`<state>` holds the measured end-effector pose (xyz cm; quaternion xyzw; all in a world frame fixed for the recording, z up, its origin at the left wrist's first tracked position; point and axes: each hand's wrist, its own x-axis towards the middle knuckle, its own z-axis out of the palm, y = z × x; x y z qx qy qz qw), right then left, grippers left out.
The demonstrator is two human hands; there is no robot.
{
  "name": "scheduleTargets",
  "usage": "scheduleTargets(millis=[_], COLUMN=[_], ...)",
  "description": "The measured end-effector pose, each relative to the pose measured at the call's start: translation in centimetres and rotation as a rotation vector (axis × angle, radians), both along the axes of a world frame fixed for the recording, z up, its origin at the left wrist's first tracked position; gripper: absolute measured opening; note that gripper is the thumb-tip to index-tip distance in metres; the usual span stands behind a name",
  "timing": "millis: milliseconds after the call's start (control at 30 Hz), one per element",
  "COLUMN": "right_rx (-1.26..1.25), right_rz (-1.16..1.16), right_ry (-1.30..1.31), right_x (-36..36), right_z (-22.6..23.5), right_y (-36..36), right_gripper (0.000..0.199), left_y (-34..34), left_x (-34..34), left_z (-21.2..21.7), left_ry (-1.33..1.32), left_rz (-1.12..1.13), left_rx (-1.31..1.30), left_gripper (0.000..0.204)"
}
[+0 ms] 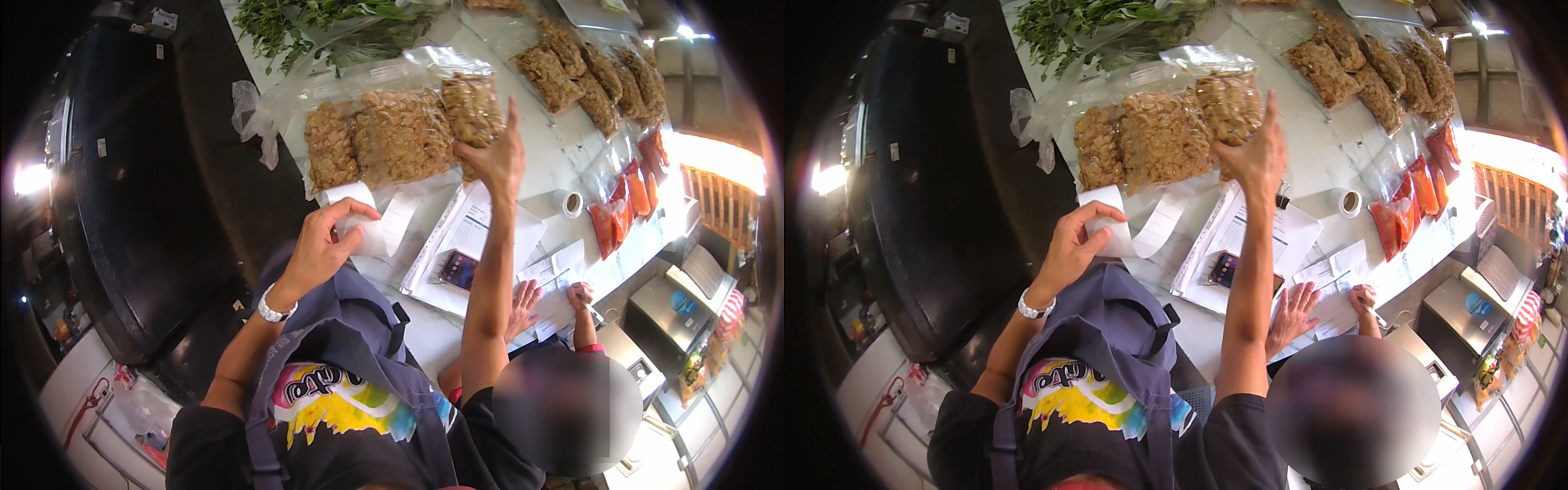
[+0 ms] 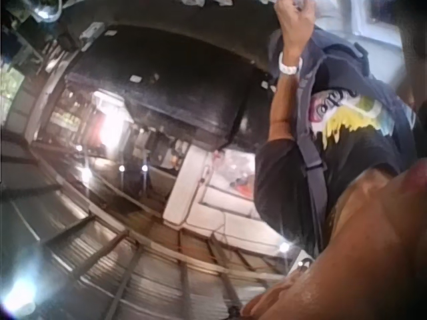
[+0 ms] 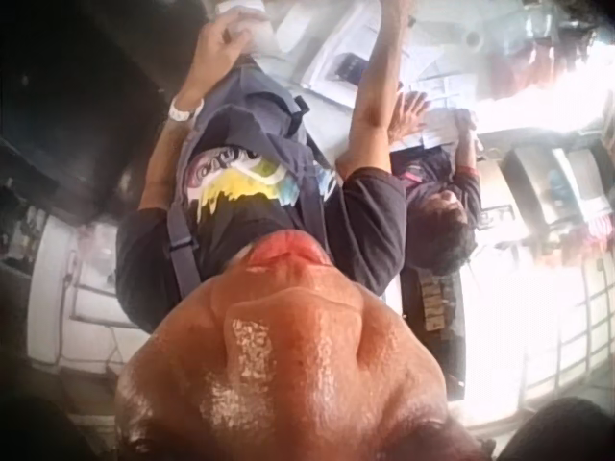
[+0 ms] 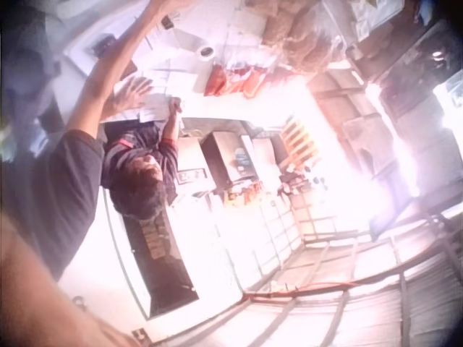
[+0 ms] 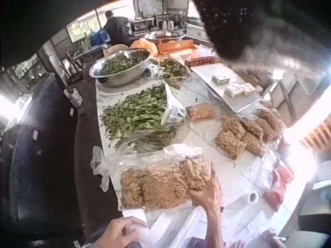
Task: The person writes on a receipt, tears off labels, and sticks them onto plastic bags containing food items. They handle multiple bags one at a time, placing labels on each and arranging them on the counter.
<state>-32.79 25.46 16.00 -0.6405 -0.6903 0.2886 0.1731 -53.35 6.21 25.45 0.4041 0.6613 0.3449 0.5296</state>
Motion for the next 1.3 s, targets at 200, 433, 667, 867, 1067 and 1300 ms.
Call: scheduleTargets(millis=[200, 433, 667, 867, 1067, 1300], right_rx=[0.088, -0.019, 0.014, 0.188, 0.342, 0.379], right_rz=[0.075, 0.220, 0.280, 0.075, 0.004, -0.061], right_ry=[-0.168, 0.448, 0.869, 0.810, 0.633, 0.630], right_x=[-2.4, -1.5, -5.7, -7.8, -8.6, -8.7], right_z=[-2.2, 8.3, 10.0, 10.2, 10.8, 9.3], right_y=[-1.1, -4.8, -12.6, -14.3, -15.2, -16.2], right_gripper=[0.111, 0.034, 0.042, 0.041, 0.028, 0.020], left_y=[0.8, 4.4, 7.4, 7.6, 6.6, 6.8], left_x=[-1.9, -3.5, -5.1, -5.3, -4.8, -3.9], left_z=[0.1, 2.5, 3.2, 3.2, 2.9, 2.9], left_ry=[-0.083, -0.237, -0.308, -0.275, -0.216, -0.054], left_rz=[0.025, 0.057, -0.036, -0.085, -0.205, -0.227], left_rx=[0.079, 0.141, 0.180, 0.212, 0.243, 0.271], left_gripper=[0.023, 0.029, 0.031, 0.035, 0.037, 0.034])
